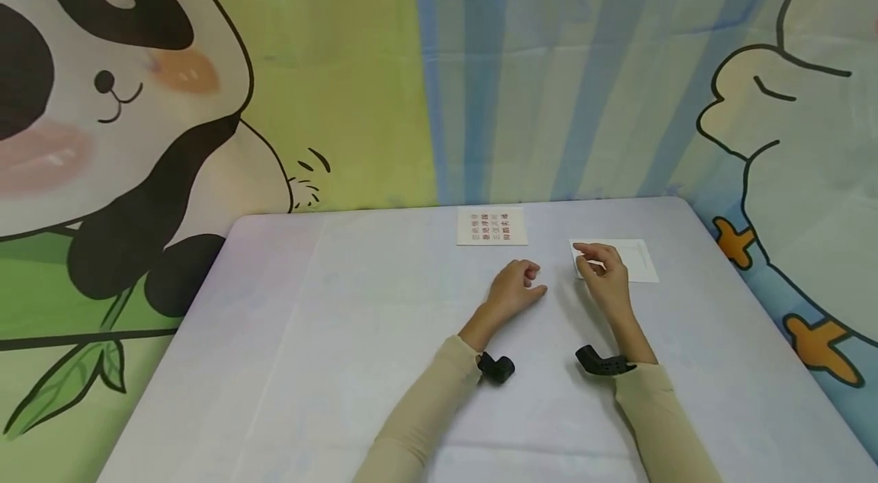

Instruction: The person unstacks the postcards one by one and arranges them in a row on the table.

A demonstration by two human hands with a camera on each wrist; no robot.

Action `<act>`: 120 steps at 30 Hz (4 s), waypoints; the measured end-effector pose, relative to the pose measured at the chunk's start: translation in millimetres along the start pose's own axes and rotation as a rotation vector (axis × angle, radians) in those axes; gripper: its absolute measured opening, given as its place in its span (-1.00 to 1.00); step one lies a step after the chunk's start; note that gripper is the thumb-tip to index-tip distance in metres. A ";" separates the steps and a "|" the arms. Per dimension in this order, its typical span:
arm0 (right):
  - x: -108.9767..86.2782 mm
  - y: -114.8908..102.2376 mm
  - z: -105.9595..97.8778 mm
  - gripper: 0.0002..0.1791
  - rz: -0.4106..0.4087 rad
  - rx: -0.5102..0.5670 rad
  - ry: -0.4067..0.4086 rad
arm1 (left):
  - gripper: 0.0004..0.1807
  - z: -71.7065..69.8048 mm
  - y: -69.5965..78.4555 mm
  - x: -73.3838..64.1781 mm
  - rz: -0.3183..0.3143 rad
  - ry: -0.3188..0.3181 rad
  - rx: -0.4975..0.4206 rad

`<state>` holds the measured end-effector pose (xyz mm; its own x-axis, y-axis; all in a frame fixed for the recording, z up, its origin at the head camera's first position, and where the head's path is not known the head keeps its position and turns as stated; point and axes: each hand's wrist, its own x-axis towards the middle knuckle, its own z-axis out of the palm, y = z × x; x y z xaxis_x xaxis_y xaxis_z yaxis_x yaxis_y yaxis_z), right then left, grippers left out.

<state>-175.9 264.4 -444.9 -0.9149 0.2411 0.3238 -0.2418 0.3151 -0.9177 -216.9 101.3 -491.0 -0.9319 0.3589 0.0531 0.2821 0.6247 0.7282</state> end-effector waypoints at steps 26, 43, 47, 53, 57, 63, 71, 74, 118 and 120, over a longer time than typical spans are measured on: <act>24.1 53.9 53.3 -0.61 0.132 -0.172 -0.268 | -0.65 -33.6 -44.3 -2.6 0.047 0.133 -0.154; 40.2 62.1 72.6 -0.56 0.146 -0.231 -0.215 | -0.67 -61.3 -77.2 -2.2 -0.031 0.293 -0.292; 41.3 60.3 74.4 -0.55 0.133 -0.228 -0.203 | -0.69 -64.2 -84.8 0.4 -0.006 0.377 -0.317; 39.1 59.4 80.7 -0.58 0.130 -0.236 -0.141 | -0.63 -66.3 -89.0 2.5 -0.064 0.416 -0.338; 38.7 62.1 85.1 -0.54 0.153 -0.295 -0.119 | -0.56 -67.5 -90.6 6.2 -0.118 0.421 -0.325; 36.7 63.8 88.3 -0.44 0.178 -0.310 -0.138 | -0.58 -69.0 -94.9 8.7 -0.191 0.427 -0.269; 34.8 63.4 87.1 -0.45 0.192 -0.323 -0.180 | -0.63 -69.6 -95.9 8.8 -0.171 0.388 -0.248; 35.5 62.4 86.5 -0.46 0.180 -0.324 -0.181 | -0.63 -70.0 -94.7 10.4 -0.167 0.394 -0.251; 39.1 63.6 74.3 -0.65 0.236 0.001 -0.095 | -0.68 -72.0 -96.1 8.6 -0.161 0.387 -0.444; 38.5 63.2 74.3 -0.63 0.234 -0.011 -0.112 | -0.63 -72.7 -96.3 8.9 -0.167 0.380 -0.441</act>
<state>-250.4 225.5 -507.6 -0.9757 0.2061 0.0749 -0.0161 0.2730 -0.9619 -269.0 -6.1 -510.9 -0.9946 -0.0423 0.0949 0.0797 0.2753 0.9580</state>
